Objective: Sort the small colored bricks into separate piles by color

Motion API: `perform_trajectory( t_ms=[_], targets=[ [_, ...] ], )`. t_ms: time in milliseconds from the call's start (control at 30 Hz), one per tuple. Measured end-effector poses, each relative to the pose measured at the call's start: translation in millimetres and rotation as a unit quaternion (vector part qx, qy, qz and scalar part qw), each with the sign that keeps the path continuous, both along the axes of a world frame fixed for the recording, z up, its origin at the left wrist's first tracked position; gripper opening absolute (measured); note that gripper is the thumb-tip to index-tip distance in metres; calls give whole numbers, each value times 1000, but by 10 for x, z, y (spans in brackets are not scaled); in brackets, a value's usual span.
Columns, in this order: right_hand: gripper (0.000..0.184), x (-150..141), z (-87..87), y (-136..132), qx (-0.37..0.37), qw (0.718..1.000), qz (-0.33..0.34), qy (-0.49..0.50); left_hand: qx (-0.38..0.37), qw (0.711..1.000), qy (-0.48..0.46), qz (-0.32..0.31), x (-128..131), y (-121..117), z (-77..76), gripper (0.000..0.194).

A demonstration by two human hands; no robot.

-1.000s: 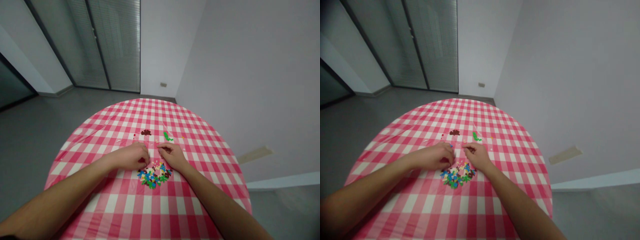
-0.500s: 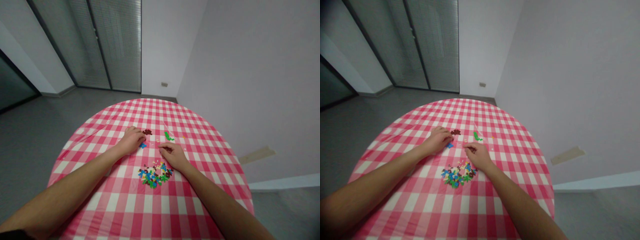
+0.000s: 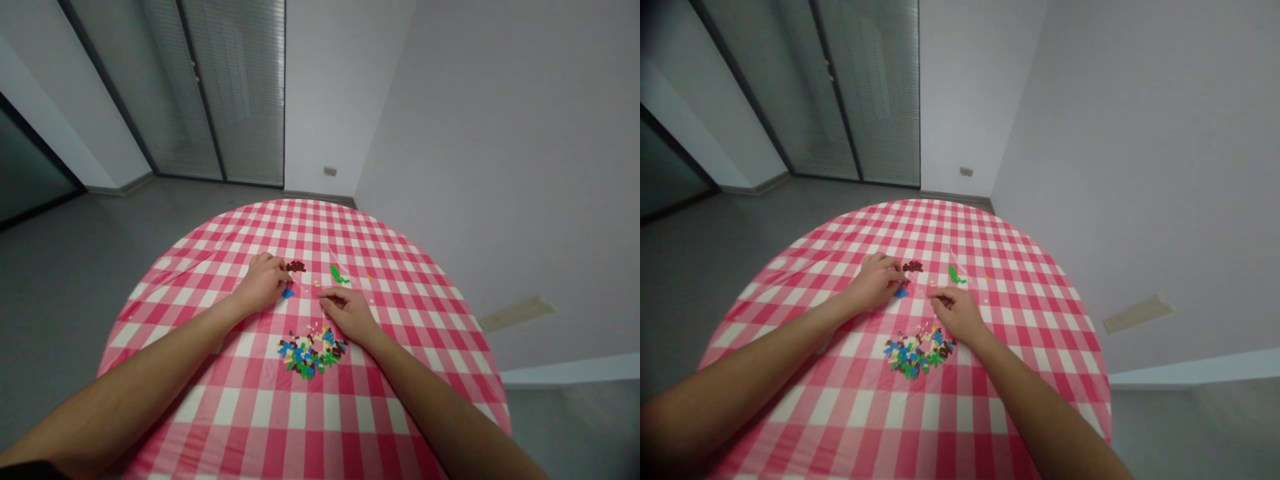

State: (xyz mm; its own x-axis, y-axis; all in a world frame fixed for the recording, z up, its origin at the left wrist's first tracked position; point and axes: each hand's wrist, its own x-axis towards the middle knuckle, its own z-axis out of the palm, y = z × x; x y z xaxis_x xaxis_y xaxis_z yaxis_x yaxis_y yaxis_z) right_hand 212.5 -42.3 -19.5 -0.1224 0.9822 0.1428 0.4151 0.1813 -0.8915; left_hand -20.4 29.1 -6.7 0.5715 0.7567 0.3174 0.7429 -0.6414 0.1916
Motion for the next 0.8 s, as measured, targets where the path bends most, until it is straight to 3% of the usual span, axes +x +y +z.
perform_trajectory(
  t_ms=[133, 333, 667, 800],
  targets=[
    [21, -2, -1, 1, 2, 1000, -2, 2, 7, 1000, -2, 8, 1, 3, 4, 25],
    [20, 5, -3, 4, 1, 1000, 1, 1, 12, 1000, -3, -28, -3, -4, -8, 27],
    [20, 1, -24, 4, -2, 1000, 2, 11, 18, 1000, 13, 22, -12, 60, -46, 28],
    [21, 10, -38, 7, 1, 1000, 5, 9, 4, 1000, -22, 13, -9, 31, 22, 27]
  ],
)
